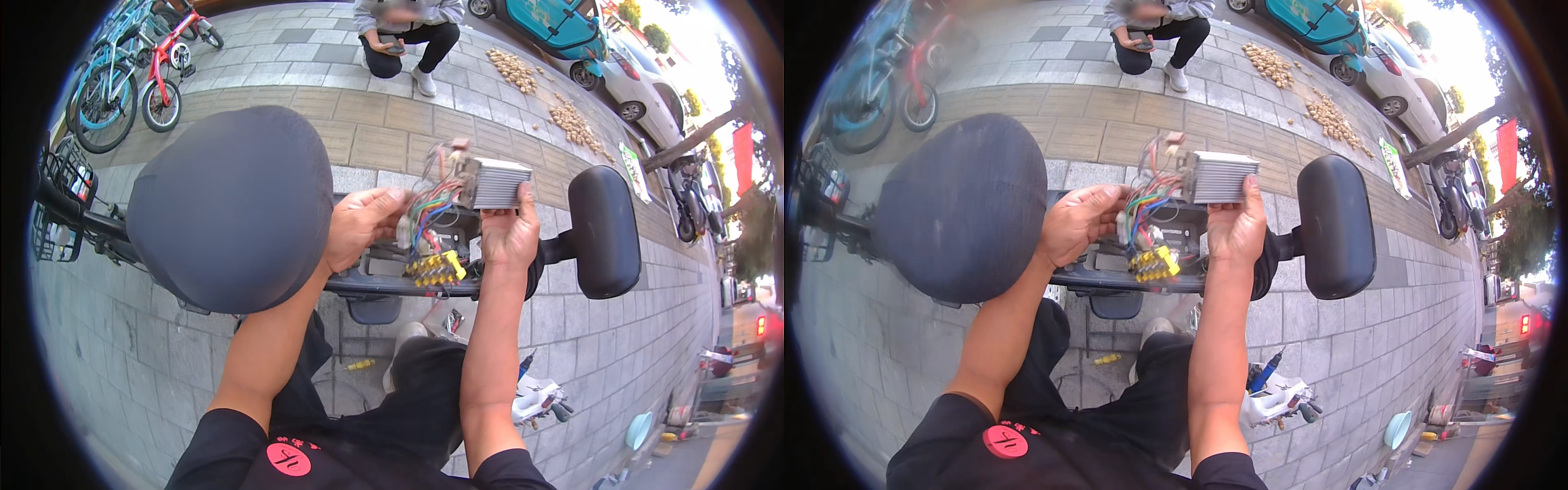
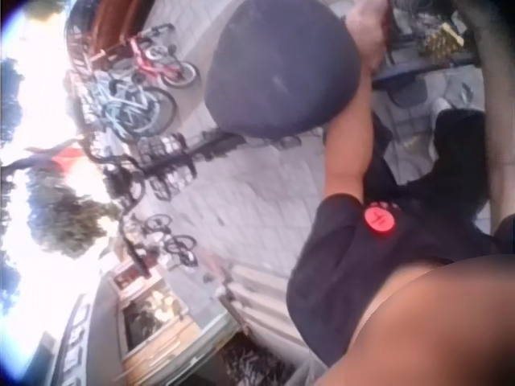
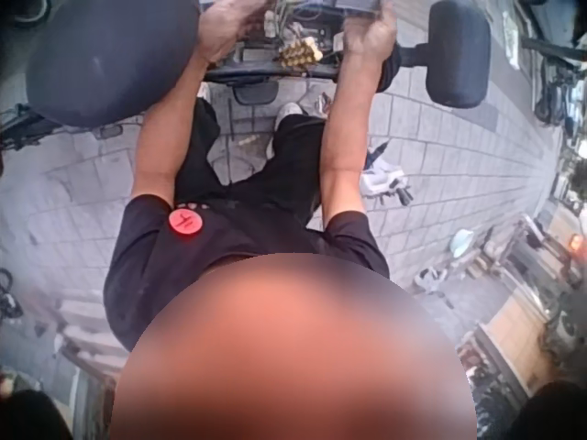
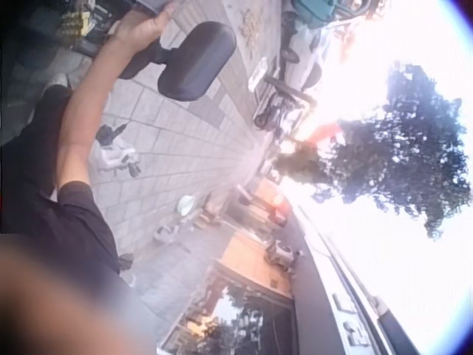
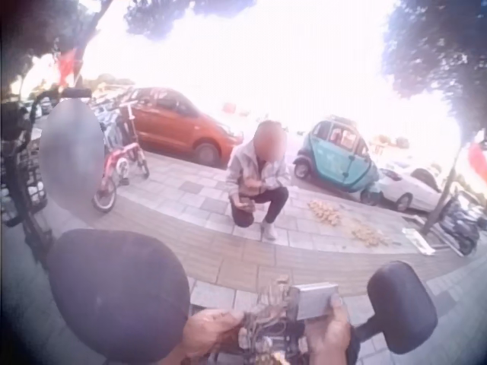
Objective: The person uses a multimeter to test continuity on the wiring harness of an electric scooter's controller. They probe multiple points on the connector and wires, then lift the controller to inspect the wiring and connections.
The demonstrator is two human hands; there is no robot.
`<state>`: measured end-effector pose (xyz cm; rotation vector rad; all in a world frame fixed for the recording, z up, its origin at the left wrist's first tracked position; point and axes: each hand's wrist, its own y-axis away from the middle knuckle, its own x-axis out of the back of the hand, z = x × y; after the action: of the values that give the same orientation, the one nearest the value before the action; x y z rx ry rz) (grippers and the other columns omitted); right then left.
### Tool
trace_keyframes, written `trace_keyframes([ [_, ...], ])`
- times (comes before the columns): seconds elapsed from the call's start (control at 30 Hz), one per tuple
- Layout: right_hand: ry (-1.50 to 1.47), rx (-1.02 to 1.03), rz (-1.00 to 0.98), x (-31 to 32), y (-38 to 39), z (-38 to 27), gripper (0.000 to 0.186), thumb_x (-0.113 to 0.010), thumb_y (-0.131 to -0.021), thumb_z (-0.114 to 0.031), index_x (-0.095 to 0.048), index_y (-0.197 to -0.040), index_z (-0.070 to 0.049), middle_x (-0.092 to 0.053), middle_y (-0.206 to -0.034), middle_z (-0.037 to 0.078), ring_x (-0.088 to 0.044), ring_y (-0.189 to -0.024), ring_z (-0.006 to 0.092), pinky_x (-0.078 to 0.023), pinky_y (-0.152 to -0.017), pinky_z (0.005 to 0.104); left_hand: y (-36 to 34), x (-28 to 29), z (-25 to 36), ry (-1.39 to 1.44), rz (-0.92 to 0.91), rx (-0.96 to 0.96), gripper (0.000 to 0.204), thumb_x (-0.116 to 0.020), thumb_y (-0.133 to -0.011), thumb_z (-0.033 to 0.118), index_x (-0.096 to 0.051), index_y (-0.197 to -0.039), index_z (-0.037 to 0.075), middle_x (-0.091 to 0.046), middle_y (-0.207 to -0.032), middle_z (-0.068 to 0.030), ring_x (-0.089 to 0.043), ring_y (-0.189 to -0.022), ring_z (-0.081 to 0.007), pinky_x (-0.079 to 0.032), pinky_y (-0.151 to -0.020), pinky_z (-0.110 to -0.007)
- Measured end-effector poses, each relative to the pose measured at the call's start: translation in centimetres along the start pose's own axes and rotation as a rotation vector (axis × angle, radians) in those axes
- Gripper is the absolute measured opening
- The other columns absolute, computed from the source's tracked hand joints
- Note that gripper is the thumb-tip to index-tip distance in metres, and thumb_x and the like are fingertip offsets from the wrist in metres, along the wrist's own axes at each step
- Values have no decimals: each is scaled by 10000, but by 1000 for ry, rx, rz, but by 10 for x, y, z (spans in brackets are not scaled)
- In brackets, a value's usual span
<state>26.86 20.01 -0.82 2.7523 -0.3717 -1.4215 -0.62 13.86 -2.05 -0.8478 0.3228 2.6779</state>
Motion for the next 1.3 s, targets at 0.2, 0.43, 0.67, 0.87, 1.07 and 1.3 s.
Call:
trace_keyframes([
  [0.2,-15,22,15,0,-3,-3,374,-778,-1082,-248,-667,-1373,-41,-695,-1363,104,-687,-1232,251,-587,-1076,462,8,-8,0,-24,3,-1,354,-651,-1174,253,-703,-1391,-21,-783,-1207,-77,-761,-1059,-172,-636,-969,-364],
  [0.43,98,24,-27,0,0,-2,323,-783,-1079,-253,-699,-1330,-68,-721,-1323,76,-706,-1158,220,-587,-971,411,0,2,0,206,4,-77,390,-595,-1187,247,-657,-1430,-51,-780,-1251,-141,-778,-1126,-250,-641,-1026,-459],
  [0.67,93,18,-8,-5,1,0,308,-770,-1088,-254,-699,-1324,-68,-726,-1301,76,-686,-1159,207,-570,-967,393,3,-2,-4,339,-128,-95,452,-547,-1187,260,-598,-1508,-54,-757,-1333,-160,-746,-1223,-289,-624,-1056,-494],
  [0.87,203,105,-88,8,-5,0,300,-725,-1112,-285,-706,-1312,-63,-746,-1255,72,-695,-1112,202,-547,-908,372,0,8,-7,377,-297,-117,473,-543,-1176,274,-591,-1522,-45,-755,-1358,-173,-742,-1239,-292,-627,-992,-442],
  [1.07,230,175,-46,2,-1,-2,256,-723,-1107,-259,-708,-1269,-61,-774,-1143,61,-716,-994,191,-541,-828,364,6,-1,0,387,-199,-54,481,-558,-1132,206,-584,-1547,-35,-735,-1426,-195,-736,-1272,-308,-604,-1066,-468],
  [1.3,197,221,14,-10,4,-3,211,-762,-1081,-190,-652,-1210,-63,-767,-1016,62,-721,-836,173,-552,-683,338,12,-2,-2,300,-192,-114,622,-632,-987,-58,-542,-1602,-42,-696,-1488,-189,-718,-1316,-296,-593,-1110,-457],
])
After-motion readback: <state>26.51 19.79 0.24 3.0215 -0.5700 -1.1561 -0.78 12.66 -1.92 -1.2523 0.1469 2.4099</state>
